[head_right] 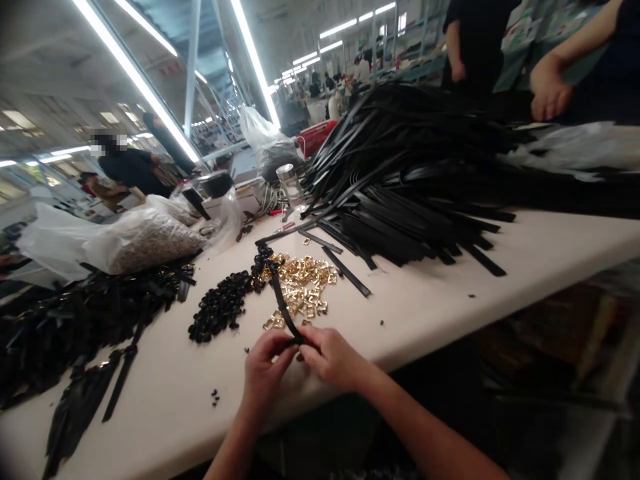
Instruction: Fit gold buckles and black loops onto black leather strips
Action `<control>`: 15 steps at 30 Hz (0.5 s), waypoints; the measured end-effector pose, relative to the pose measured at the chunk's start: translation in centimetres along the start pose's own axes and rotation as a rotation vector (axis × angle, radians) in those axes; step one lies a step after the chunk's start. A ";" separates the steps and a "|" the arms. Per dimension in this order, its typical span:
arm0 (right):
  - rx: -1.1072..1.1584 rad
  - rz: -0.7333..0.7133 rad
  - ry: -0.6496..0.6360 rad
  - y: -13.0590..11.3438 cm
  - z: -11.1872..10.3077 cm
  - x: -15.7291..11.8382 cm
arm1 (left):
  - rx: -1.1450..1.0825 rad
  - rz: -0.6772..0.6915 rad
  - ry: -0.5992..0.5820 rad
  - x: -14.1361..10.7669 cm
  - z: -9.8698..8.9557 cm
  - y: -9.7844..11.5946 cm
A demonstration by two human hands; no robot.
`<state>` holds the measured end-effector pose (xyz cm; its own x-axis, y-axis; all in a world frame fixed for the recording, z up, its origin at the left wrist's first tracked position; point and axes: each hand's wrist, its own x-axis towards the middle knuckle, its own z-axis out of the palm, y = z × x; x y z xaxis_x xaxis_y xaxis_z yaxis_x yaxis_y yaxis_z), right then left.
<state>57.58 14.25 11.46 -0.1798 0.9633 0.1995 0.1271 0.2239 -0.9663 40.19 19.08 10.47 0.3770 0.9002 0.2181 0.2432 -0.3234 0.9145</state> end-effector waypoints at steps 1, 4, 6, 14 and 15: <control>-0.004 -0.008 -0.003 0.0 0.0 0.0 | 0.036 0.020 -0.010 0.0 -0.1 0.2; -0.027 -0.018 0.011 0.3 0.0 0.0 | 0.109 0.058 -0.045 0.0 -0.3 0.7; -0.017 0.009 0.035 0.7 0.2 0.1 | 0.135 0.075 -0.063 0.1 -0.5 1.2; 0.255 0.192 0.143 0.9 1.1 0.5 | -0.065 -0.094 -0.066 -0.1 -0.3 1.6; 0.267 0.185 0.148 0.7 1.1 0.5 | -0.140 -0.149 -0.036 -0.1 -0.1 1.5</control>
<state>56.46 14.73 10.67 -0.0318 0.9993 0.0201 -0.1183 0.0162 -0.9928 40.38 18.50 11.87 0.3789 0.9230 0.0668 0.1731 -0.1416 0.9747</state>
